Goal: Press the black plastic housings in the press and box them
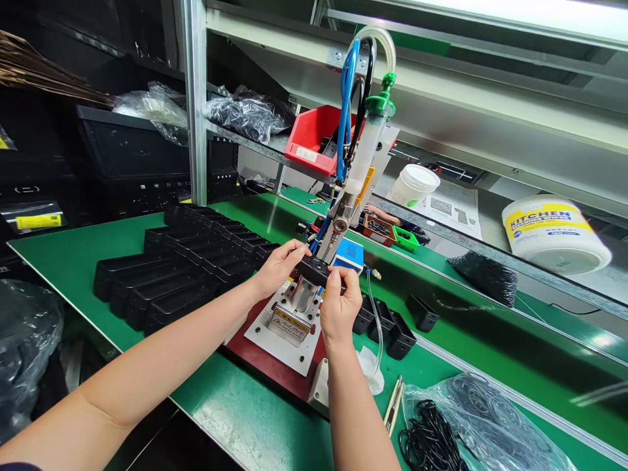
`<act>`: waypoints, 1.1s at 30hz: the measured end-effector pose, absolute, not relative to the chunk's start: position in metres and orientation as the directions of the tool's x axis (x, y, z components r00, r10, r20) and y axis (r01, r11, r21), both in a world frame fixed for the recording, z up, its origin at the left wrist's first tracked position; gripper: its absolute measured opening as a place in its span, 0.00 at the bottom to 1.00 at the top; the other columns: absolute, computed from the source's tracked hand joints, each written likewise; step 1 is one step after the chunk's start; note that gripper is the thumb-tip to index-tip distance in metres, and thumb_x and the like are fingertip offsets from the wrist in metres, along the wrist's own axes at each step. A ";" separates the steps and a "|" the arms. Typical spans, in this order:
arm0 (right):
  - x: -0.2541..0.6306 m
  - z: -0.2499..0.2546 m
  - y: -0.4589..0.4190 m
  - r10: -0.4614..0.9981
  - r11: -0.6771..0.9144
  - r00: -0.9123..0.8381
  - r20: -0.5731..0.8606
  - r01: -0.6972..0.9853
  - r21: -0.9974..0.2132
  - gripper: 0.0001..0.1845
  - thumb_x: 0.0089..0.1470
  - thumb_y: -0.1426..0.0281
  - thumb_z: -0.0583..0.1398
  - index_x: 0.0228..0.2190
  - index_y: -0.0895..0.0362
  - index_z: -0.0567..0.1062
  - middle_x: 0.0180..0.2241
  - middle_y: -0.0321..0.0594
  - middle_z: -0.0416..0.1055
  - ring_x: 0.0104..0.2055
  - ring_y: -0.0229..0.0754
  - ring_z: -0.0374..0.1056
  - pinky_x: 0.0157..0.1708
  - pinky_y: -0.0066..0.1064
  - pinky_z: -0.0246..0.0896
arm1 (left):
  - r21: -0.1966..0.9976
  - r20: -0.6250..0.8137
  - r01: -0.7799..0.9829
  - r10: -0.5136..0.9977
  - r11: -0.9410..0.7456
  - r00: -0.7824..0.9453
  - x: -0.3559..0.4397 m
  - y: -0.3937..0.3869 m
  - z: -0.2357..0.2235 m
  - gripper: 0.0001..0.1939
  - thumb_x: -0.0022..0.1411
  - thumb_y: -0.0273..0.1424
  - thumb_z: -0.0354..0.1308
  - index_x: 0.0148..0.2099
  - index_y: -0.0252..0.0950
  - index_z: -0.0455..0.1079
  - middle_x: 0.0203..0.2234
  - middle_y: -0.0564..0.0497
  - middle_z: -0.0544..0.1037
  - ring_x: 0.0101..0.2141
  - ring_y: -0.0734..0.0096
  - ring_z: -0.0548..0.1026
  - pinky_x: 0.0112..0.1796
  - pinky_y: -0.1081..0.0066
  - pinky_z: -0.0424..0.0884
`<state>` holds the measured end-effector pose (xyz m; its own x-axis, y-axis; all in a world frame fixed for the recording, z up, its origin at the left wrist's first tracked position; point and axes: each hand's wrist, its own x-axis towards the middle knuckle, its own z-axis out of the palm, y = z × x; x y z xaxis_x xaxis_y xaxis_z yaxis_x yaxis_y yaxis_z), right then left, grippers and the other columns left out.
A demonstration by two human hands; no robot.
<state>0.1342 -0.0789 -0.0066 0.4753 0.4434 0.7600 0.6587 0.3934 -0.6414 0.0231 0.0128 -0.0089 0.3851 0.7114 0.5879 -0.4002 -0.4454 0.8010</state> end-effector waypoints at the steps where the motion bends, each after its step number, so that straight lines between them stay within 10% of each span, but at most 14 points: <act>1: 0.134 -0.009 -0.079 0.450 0.392 0.472 0.758 0.659 -0.642 0.15 0.57 0.58 0.54 0.29 0.56 0.72 0.29 0.35 0.69 0.33 0.39 0.64 0.37 0.32 0.58 | 0.800 0.589 -0.398 0.711 -0.448 0.383 0.023 0.013 -0.009 0.18 0.63 0.46 0.50 0.34 0.35 0.67 0.28 0.52 0.70 0.30 0.73 0.68 0.35 0.72 0.68; 26: 0.139 -0.034 -0.077 0.484 0.411 0.438 0.758 0.651 -0.639 0.18 0.59 0.56 0.52 0.34 0.55 0.73 0.35 0.38 0.70 0.41 0.42 0.67 0.48 0.40 0.60 | 0.766 0.641 -0.276 0.720 -0.581 0.265 0.025 0.006 -0.032 0.15 0.66 0.40 0.46 0.37 0.36 0.67 0.34 0.50 0.73 0.37 0.70 0.71 0.41 0.70 0.68; 33: 0.159 -0.047 -0.140 0.606 0.260 0.446 0.659 0.672 -0.694 0.23 0.58 0.57 0.54 0.52 0.53 0.67 0.50 0.44 0.69 0.49 0.43 0.67 0.47 0.39 0.63 | 0.784 0.618 -0.118 0.749 -0.609 0.238 -0.023 -0.034 -0.055 0.18 0.67 0.36 0.48 0.57 0.40 0.62 0.54 0.44 0.66 0.52 0.64 0.68 0.49 0.64 0.67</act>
